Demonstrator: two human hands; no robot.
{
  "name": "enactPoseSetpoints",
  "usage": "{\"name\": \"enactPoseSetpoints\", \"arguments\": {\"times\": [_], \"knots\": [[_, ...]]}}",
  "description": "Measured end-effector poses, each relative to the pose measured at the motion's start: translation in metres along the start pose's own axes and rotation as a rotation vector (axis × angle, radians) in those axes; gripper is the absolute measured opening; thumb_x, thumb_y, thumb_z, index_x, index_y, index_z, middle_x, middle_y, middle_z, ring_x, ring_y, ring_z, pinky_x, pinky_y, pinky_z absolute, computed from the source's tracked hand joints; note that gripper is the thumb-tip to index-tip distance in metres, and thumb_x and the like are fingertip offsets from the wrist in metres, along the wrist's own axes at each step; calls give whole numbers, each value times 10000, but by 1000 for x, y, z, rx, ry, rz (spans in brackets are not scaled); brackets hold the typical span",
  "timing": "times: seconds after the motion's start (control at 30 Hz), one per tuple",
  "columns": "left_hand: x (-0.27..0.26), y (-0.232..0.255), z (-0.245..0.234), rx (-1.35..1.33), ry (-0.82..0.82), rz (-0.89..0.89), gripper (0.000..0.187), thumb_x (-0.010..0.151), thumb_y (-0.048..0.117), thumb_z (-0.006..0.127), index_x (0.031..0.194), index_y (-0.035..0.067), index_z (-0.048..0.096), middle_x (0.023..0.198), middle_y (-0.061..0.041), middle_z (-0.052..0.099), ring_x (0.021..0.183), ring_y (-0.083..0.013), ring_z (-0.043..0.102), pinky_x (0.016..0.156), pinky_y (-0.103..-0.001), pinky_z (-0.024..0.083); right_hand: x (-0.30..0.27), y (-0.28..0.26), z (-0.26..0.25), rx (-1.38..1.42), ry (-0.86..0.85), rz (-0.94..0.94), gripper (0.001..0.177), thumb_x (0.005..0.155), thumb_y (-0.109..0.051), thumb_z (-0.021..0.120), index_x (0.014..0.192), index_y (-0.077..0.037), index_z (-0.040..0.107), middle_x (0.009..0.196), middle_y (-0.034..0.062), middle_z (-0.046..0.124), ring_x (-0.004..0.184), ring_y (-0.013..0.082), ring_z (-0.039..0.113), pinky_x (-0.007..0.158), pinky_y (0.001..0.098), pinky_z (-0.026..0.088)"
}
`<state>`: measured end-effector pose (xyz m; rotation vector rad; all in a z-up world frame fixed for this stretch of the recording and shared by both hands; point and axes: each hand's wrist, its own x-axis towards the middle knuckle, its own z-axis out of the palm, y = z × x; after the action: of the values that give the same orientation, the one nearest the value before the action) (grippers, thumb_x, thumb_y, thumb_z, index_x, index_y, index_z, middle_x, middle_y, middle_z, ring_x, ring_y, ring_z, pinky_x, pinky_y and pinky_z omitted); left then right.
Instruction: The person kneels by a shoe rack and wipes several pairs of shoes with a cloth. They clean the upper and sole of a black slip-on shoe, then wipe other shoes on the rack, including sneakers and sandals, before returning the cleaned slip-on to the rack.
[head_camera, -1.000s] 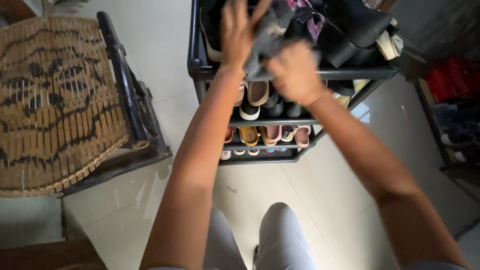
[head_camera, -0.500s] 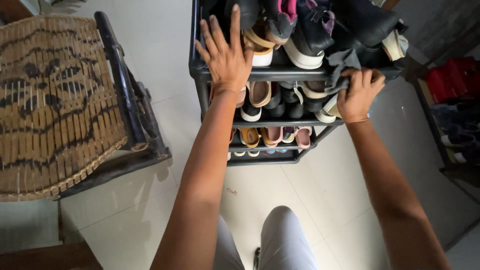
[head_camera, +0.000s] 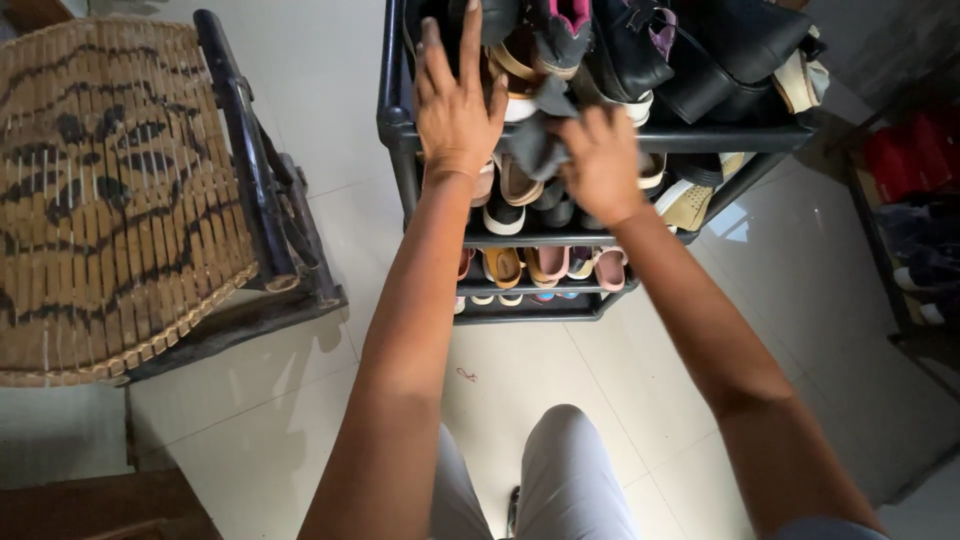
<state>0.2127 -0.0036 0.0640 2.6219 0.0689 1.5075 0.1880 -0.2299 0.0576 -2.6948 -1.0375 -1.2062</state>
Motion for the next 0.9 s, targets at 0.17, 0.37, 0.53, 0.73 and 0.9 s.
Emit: {"name": "enactPoseSetpoints", "arguments": {"times": [0.17, 0.37, 0.53, 0.73, 0.9], "knots": [[5, 1, 11, -338, 154, -213, 592, 1143, 508, 431, 1642, 317, 178, 1496, -186, 409, 1284, -449, 605, 991, -488, 565, -12, 3, -12, 57, 127, 78, 506, 681, -164, 657, 1185, -122, 651, 1013, 136, 482, 914, 397, 423, 711, 494, 347], [8, -11, 25, -579, 132, -258, 478, 1147, 371, 399, 1591, 283, 245, 1343, -137, 586, 1187, -412, 640, 885, -499, 559, 35, -57, 10, -113, 141, -107, 345, 816, -300, 645, 1088, -90, 619, 1042, 168, 542, 821, 383, 459, 681, 495, 375], [10, -15, 36, -521, 39, -253, 483, 1072, 307, 500, 1530, 211, 379, 1412, -138, 571, 1311, -347, 607, 1133, -428, 486, 36, -48, 9, -114, 223, -217, 228, 741, -206, 654, 932, -123, 561, 892, 108, 484, 735, 321, 433, 592, 445, 329], [6, -6, 31, -535, 54, -255, 404, 1084, 302, 496, 1472, 226, 416, 1313, -94, 562, 1127, -376, 672, 836, -471, 622, -39, 40, 6, -209, 72, -63, 522, 690, -270, 772, 1169, -100, 650, 1085, 147, 547, 926, 347, 450, 708, 441, 359], [6, -4, 35, -493, 113, -219, 408, 1106, 313, 454, 1483, 162, 413, 1298, -124, 558, 1145, -390, 658, 997, -473, 568, -6, 9, 27, -57, 29, -204, 247, 706, -191, 637, 880, -70, 509, 834, 128, 463, 770, 323, 418, 692, 467, 301]]}}
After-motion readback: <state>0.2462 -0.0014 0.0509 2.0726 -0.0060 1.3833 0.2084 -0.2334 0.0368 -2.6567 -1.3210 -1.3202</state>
